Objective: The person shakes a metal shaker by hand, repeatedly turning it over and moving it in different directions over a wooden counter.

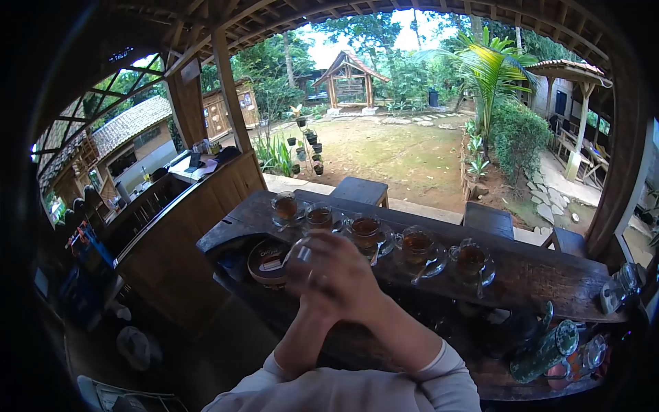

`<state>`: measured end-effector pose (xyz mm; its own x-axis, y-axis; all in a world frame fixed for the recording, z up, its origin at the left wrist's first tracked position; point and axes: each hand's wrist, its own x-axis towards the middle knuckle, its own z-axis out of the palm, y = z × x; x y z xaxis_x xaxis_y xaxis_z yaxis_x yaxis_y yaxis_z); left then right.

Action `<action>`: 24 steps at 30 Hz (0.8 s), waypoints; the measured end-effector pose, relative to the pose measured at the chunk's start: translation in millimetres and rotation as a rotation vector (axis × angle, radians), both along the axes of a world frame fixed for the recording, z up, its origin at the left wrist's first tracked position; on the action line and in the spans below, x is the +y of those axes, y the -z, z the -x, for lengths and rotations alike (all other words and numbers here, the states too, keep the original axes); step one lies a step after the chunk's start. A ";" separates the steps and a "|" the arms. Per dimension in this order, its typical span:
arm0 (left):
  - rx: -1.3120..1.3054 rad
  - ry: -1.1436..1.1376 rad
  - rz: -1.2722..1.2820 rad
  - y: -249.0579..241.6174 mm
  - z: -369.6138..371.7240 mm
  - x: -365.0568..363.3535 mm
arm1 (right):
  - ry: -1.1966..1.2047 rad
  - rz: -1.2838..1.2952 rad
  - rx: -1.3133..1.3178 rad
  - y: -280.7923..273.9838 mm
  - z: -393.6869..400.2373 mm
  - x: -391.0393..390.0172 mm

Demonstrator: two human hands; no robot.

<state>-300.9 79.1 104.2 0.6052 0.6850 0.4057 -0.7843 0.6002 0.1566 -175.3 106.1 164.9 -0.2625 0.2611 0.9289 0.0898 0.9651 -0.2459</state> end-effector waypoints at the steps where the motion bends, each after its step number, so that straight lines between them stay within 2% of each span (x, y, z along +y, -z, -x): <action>1: 0.005 -0.001 0.008 -2.2 1.2 -2.6 | 0.020 -0.002 0.090 3.5 1.9 -0.4; 2: 0.013 -0.001 0.008 -6.9 3.6 -1.2 | 0.040 -0.013 0.182 4.2 4.2 -0.3; 4: 0.006 -0.014 -0.001 -15.3 7.2 6.6 | 0.020 -0.337 -0.071 -16.7 -0.8 -37.1; 5: -0.002 -0.025 0.016 -14.1 9.4 5.1 | -0.134 -0.206 -0.127 -22.2 -7.0 -60.2; 6: -0.009 -0.034 0.028 -13.5 11.3 5.2 | -0.245 -0.581 -0.072 -18.9 0.8 -64.9; 8: -0.178 -0.092 -0.385 -23.2 -0.7 16.4 | -0.168 -0.793 0.023 -20.7 12.6 -65.3; 9: -0.139 -0.057 -0.034 -1.3 5.4 26.9 | -0.158 -0.641 -0.015 -14.2 11.6 -55.6; 10: -0.138 -0.033 -0.030 19.4 5.5 36.8 | -0.142 -0.488 -0.051 -5.9 9.5 -40.1; 11: -0.110 -0.078 -0.010 33.1 1.9 43.9 | -0.012 -0.419 -0.088 -8.5 12.6 -26.3; 12: -0.080 -0.122 0.009 41.1 -3.3 48.3 | 0.047 -0.060 -0.055 -5.5 16.7 -15.9; 14: -0.042 -0.138 0.033 43.0 -8.4 47.0 | 0.100 0.007 0.157 -5.5 18.5 -16.9; 16: -0.074 0.049 -0.035 12.2 -3.3 26.6 | 0.199 -0.325 -0.138 -18.8 13.2 -55.8; 18: -0.131 0.225 -0.079 -6.4 -2.7 9.4 | 0.196 -0.299 -0.167 -16.3 10.1 -58.0; 20: -0.203 0.136 -0.161 -13.0 -14.3 12.0 | 0.143 -0.273 -0.202 -13.5 8.6 -59.0; 22: -0.227 0.204 -0.141 -18.8 -20.0 12.4 | 0.087 -0.246 -0.225 -7.0 10.5 -59.2; 23: -0.256 0.247 -0.127 -29.2 -33.4 16.6 | 0.350 -0.348 -0.342 4.4 12.1 -35.1; 24: -0.285 0.288 -0.110 -37.0 -43.0 18.7 | 0.405 -0.204 -0.142 3.8 16.6 -18.5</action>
<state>-257.9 97.8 141.2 0.6187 0.4474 0.6458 -0.6079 0.7934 0.0328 -191.9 87.6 161.1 -0.3051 0.1849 0.9342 0.4876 0.8730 -0.0135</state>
